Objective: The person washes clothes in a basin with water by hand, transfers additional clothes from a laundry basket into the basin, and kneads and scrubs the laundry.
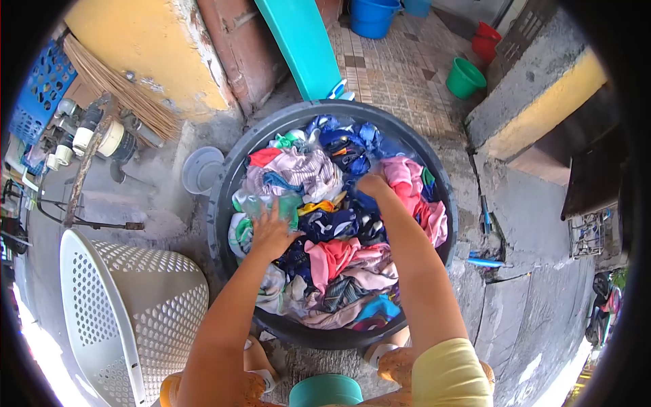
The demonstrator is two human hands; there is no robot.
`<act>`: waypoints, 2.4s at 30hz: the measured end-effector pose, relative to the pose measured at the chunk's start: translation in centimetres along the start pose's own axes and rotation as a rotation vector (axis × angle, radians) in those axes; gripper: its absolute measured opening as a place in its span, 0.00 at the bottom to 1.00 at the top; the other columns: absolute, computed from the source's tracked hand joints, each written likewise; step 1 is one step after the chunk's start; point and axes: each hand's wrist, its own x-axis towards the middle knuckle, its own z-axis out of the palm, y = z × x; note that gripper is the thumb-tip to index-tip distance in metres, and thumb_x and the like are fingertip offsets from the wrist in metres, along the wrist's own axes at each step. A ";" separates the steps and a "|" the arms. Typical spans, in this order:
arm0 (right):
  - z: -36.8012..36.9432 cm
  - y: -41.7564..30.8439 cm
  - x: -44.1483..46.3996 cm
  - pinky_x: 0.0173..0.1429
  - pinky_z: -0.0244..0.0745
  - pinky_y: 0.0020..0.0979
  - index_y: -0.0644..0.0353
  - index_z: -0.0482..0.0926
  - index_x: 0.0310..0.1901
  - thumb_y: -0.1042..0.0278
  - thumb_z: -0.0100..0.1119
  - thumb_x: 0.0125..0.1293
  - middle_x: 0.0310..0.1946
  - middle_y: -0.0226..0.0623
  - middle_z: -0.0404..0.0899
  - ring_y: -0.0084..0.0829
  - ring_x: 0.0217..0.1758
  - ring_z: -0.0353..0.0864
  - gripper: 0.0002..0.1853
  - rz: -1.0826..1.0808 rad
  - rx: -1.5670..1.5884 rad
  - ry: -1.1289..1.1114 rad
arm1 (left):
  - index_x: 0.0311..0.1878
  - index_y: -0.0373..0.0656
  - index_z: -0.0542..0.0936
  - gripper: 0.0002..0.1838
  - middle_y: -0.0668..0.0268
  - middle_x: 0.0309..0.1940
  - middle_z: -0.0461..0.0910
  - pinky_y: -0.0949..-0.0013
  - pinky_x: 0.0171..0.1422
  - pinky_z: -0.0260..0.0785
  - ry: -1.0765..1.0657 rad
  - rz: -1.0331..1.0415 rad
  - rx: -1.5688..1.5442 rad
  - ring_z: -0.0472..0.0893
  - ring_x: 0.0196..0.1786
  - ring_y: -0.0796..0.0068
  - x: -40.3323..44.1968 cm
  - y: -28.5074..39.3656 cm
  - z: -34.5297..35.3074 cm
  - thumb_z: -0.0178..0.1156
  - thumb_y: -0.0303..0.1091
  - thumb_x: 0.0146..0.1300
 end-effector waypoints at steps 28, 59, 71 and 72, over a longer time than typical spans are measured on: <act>-8.7 -13.4 -10.0 0.56 0.58 0.48 0.61 0.70 0.41 0.63 0.40 0.58 0.44 0.48 0.73 0.45 0.51 0.70 0.14 0.087 -0.089 0.299 | 0.65 0.51 0.50 0.41 0.52 0.66 0.44 0.38 0.63 0.35 0.194 0.180 -0.126 0.44 0.66 0.44 -3.2 1.3 -0.1 0.53 0.57 0.51; -8.5 -5.4 -18.4 0.60 0.57 0.42 0.52 0.62 0.58 0.49 0.38 0.61 0.49 0.46 0.71 0.43 0.53 0.70 0.26 0.233 0.005 0.217 | 0.63 0.53 0.58 0.35 0.55 0.65 0.47 0.39 0.63 0.38 0.169 0.186 -0.172 0.48 0.66 0.48 -4.0 1.8 0.7 0.52 0.55 0.52; -10.3 -7.5 -23.4 0.41 0.68 0.39 0.58 0.74 0.30 0.64 0.49 0.54 0.27 0.41 0.77 0.40 0.32 0.77 0.08 0.197 0.006 0.821 | 0.62 0.63 0.59 0.31 0.59 0.66 0.47 0.41 0.61 0.45 -0.155 0.129 -0.284 0.52 0.64 0.48 -2.9 2.1 2.8 0.54 0.51 0.52; -11.2 -7.3 -25.1 0.42 0.66 0.37 0.57 0.74 0.29 0.65 0.51 0.54 0.27 0.38 0.77 0.38 0.31 0.76 0.06 0.215 -0.065 0.848 | 0.62 0.63 0.59 0.31 0.60 0.66 0.47 0.42 0.61 0.46 -0.216 0.110 -0.394 0.52 0.64 0.49 -2.7 1.7 3.3 0.54 0.50 0.53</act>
